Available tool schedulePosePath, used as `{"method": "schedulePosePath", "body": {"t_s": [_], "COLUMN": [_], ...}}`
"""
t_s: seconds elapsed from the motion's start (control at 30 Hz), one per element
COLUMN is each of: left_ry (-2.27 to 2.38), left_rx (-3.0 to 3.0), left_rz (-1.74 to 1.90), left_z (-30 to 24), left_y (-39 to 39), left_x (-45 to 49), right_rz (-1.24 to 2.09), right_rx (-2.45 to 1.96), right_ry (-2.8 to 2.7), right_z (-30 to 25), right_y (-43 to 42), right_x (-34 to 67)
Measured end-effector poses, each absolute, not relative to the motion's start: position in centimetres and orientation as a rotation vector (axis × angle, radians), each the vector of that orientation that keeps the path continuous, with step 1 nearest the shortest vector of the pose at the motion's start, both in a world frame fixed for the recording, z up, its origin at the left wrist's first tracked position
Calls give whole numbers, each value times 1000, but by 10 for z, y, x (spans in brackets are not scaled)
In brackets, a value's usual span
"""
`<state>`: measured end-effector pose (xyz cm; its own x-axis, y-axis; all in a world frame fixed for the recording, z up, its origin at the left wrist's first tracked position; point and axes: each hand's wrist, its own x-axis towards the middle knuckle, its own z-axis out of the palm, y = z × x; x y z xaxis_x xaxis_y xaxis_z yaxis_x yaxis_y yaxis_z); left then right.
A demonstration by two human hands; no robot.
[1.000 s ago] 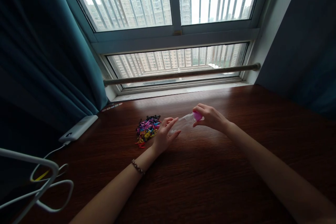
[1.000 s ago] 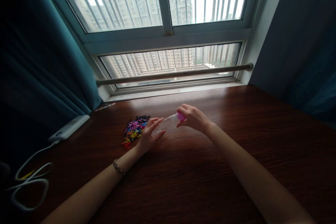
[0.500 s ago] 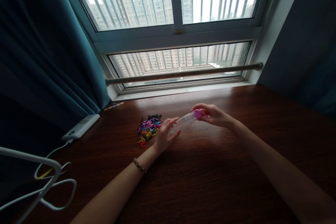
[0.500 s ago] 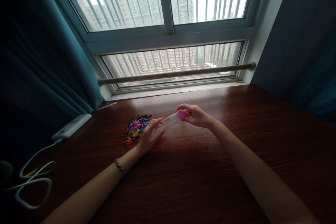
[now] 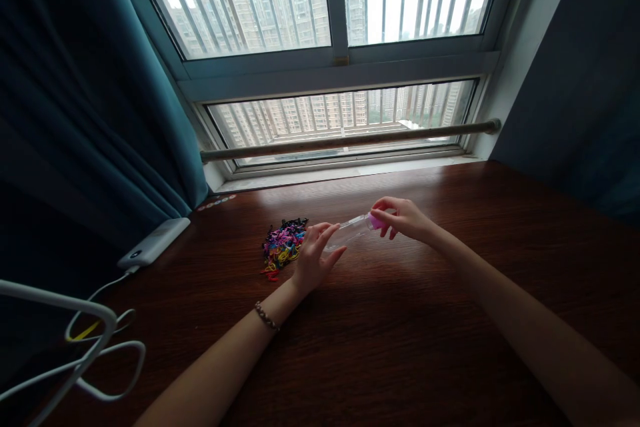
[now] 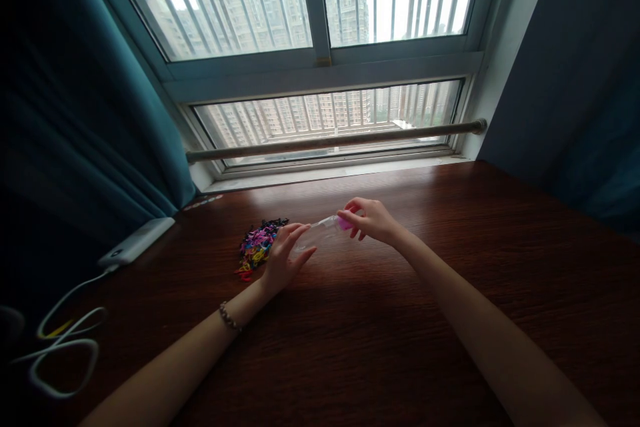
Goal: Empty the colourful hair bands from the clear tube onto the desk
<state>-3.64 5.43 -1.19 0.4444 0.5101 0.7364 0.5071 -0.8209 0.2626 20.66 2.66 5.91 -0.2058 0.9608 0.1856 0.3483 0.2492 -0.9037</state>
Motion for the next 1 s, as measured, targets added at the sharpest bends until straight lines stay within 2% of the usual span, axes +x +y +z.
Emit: {"method": "schedulePosePath", "body": {"t_s": [0.23, 0.4, 0.5, 0.73, 1.0], "left_ry": [942, 913, 903, 980, 962], "left_rx": [2630, 2662, 2650, 2608, 2614], "left_rz": [1326, 1327, 1319, 1342, 1344], "left_z": [-13, -13, -13, -13, -14], "left_y": [57, 56, 56, 56, 56], "left_x": [-38, -37, -37, -37, -37], "right_rz": [973, 662, 545, 782, 685], "right_rx": [-1174, -1474, -1484, -1025, -1238], "right_ry": [-1797, -1882, -1889, -1892, -1726], "right_z": [70, 57, 57, 66, 56], "right_y": [25, 28, 28, 23, 26], "right_x": [214, 210, 211, 208, 204]}}
